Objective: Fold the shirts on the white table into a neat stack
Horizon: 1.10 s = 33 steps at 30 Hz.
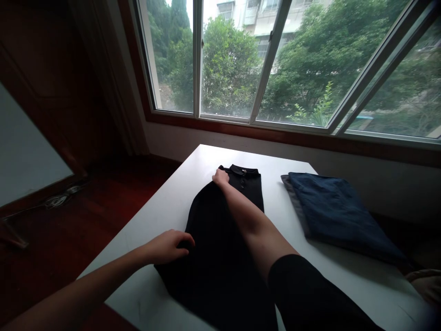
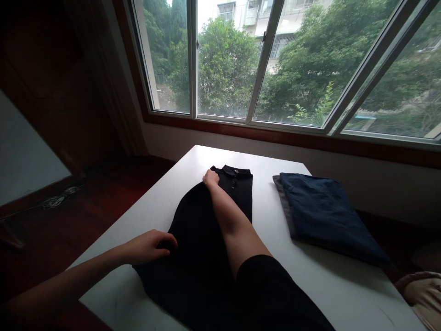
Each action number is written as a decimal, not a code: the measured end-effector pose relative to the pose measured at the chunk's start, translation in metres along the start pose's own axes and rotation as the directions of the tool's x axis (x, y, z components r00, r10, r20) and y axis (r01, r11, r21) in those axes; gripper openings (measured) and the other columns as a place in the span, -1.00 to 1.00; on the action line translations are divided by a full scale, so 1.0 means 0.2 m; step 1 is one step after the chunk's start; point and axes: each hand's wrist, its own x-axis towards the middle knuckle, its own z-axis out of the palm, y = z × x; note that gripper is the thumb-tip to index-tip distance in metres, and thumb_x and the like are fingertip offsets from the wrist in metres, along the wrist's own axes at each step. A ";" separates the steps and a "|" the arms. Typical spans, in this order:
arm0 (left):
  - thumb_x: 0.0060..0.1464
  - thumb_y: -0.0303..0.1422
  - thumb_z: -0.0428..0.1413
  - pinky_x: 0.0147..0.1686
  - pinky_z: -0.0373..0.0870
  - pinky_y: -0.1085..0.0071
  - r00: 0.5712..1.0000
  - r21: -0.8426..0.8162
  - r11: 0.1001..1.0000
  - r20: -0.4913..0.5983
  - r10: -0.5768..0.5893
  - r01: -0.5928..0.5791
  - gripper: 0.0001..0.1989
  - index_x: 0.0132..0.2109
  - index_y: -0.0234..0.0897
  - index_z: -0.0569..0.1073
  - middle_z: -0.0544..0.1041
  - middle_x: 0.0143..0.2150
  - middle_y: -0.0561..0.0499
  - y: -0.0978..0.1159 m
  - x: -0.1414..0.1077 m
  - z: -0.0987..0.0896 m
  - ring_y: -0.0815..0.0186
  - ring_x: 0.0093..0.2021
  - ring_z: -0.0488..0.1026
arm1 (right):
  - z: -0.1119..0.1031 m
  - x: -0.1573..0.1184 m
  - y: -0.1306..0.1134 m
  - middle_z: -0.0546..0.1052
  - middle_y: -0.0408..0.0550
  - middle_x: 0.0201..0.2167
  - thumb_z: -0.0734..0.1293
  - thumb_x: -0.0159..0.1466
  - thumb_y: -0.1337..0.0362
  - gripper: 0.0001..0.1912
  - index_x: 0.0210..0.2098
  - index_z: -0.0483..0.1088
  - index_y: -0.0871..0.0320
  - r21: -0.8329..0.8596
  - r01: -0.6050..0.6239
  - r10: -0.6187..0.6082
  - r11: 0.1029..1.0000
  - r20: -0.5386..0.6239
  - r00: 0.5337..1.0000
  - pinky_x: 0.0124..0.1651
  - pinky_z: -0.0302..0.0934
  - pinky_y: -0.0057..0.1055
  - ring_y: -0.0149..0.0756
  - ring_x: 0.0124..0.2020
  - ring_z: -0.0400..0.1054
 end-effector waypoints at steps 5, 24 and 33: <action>0.17 -0.28 0.19 0.14 0.37 0.24 0.994 0.050 0.999 -0.108 -0.012 0.018 -0.60 0.16 -0.04 0.55 0.58 0.15 0.02 0.00 0.00 0.02 0.09 0.15 0.49 | -0.02 -0.02 0.06 0.52 0.33 0.10 0.37 0.30 0.33 -0.51 0.23 0.42 0.14 0.019 -0.002 0.001 1.000 0.051 0.999 0.06 0.38 -0.07 0.09 0.11 0.46; 0.16 -0.48 0.08 -0.21 0.43 0.39 0.984 0.328 0.930 0.001 0.176 -0.167 -0.71 -0.01 -0.06 0.48 0.48 -0.01 0.04 0.37 0.07 0.42 0.25 -0.16 0.53 | -0.19 0.01 0.46 0.56 -0.04 0.16 0.26 0.28 0.35 -0.51 0.17 0.54 0.12 0.396 0.098 -0.006 0.913 -0.227 0.974 0.36 0.15 -0.33 -0.15 0.23 0.40; 0.10 -0.43 0.11 -0.22 0.40 0.43 0.966 0.101 0.970 0.157 0.205 -0.222 -0.72 -0.04 -0.11 0.55 0.58 -0.11 0.05 0.44 0.13 0.45 0.26 -0.16 0.52 | -0.15 -0.02 0.62 0.42 0.16 0.30 0.31 0.21 0.36 -0.30 0.36 0.31 0.26 0.619 0.111 0.038 0.777 -0.222 0.974 0.25 0.31 -0.30 -0.14 0.25 0.40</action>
